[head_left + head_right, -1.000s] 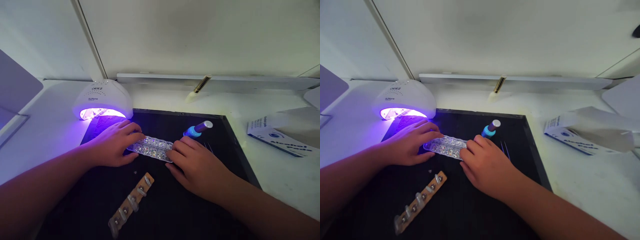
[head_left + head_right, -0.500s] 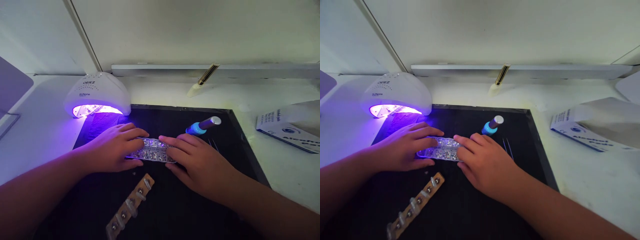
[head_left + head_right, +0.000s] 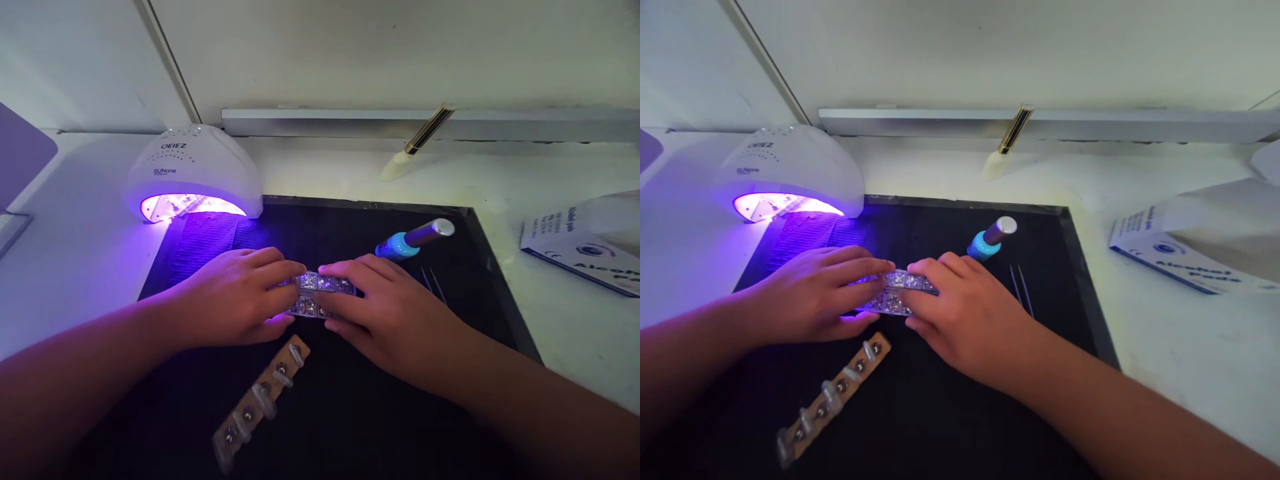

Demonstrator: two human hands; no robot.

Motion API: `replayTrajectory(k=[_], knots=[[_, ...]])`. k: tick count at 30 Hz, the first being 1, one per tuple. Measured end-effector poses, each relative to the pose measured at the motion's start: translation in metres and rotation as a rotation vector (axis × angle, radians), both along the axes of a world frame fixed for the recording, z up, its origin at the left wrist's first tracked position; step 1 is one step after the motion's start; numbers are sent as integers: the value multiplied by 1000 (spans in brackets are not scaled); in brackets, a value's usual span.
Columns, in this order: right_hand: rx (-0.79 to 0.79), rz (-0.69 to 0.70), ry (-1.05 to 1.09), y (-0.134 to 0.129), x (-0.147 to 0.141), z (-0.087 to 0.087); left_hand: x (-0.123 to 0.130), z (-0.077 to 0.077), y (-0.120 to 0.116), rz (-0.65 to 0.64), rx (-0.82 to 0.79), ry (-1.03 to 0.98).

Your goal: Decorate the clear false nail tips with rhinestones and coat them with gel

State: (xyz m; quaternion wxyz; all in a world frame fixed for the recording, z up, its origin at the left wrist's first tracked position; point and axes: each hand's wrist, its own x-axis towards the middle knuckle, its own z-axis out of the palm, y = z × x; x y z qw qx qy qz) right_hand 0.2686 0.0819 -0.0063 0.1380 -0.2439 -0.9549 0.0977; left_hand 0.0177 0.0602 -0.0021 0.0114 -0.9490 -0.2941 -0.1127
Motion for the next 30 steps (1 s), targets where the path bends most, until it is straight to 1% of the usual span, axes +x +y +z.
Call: replayTrajectory(k=[4,10,12,16,19,24,30], knots=[[-19,-9,22,-1,-1,-2,-1,1,0,-25,9,-21],[-33,-9,20,-2,-3,-4,0,2,0,-7,-30,-25],[-32,-6,20,-1,-3,-3,0,2,1,6,-66,-32],[-36,-10,15,-1,-4,-1,-6,4,4,-5,-206,-22],[-22,-8,17,0,-4,0,-14,6,7,-11,-249,-10],[-22,-20,37,0,1,0,-23,9,11,-10,-256,-44],[4,1,27,0,4,-1,-22,8,10,-38,-156,-54]])
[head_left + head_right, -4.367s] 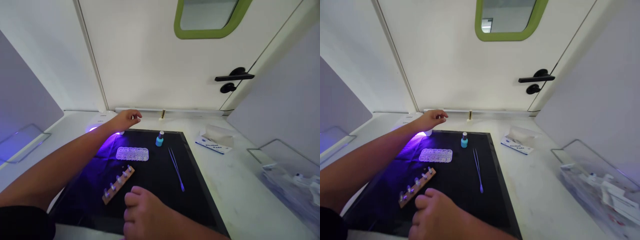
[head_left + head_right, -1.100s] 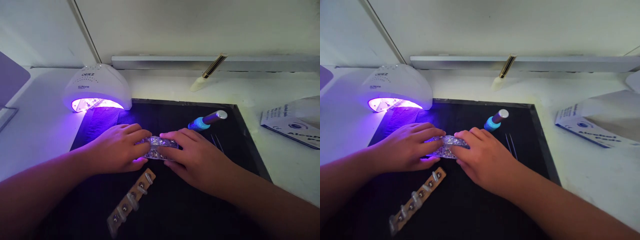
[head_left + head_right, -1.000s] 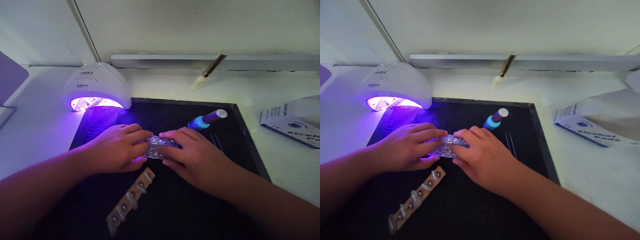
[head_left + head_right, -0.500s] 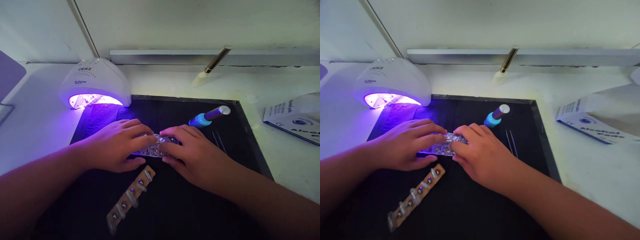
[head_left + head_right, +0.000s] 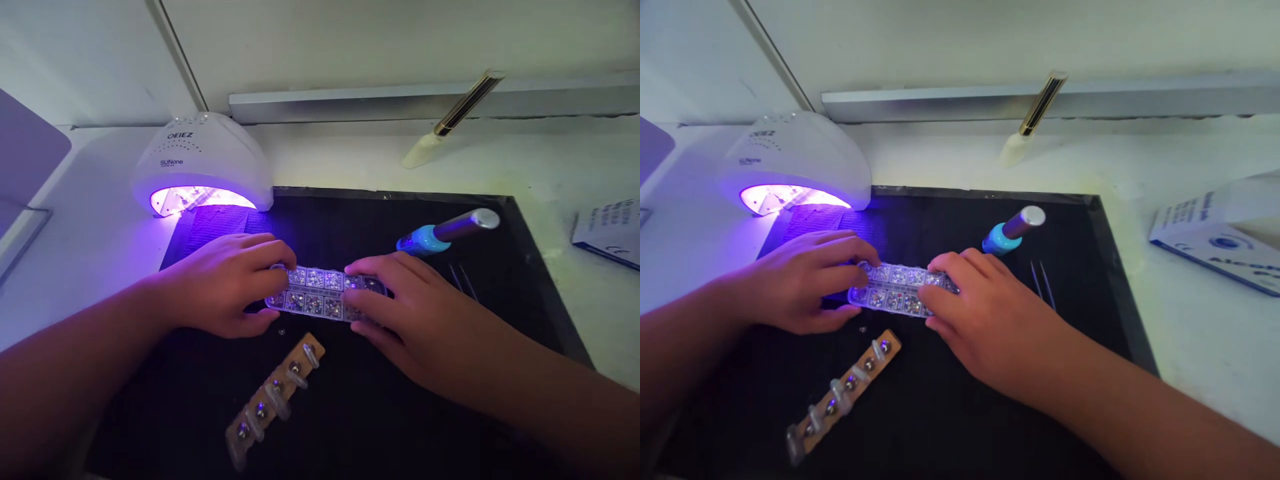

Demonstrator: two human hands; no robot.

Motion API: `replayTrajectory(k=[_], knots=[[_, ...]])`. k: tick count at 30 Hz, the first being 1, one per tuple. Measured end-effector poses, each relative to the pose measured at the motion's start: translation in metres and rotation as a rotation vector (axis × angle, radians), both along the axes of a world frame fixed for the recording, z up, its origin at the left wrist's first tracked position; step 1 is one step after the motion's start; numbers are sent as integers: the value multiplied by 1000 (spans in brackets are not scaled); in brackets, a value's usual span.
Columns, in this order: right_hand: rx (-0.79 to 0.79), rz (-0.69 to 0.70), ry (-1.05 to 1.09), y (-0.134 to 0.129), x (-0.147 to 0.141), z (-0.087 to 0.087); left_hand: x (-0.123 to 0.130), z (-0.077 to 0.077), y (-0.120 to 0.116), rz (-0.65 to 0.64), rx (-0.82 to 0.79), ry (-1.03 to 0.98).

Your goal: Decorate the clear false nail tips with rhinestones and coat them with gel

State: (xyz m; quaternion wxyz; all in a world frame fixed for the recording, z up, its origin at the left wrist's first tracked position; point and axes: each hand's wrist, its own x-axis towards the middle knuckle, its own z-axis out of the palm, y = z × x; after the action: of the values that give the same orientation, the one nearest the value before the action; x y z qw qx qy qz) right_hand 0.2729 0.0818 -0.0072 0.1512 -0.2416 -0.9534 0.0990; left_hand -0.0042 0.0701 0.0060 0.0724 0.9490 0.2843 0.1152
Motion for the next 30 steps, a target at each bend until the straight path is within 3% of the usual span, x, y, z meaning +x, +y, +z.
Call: replayTrajectory(k=[6,19,26,30], knots=[[22,30,-7,2,3,0,3,1,-6,1,79,-4],[-25,30,-21,4,8,-2,10,5,-11,51,61,-1],[-14,34,-37,5,11,-1,1,-1,10,-20,-327,-260],[28,25,-56,3,9,-1,-2,-3,15,-10,-418,-312]])
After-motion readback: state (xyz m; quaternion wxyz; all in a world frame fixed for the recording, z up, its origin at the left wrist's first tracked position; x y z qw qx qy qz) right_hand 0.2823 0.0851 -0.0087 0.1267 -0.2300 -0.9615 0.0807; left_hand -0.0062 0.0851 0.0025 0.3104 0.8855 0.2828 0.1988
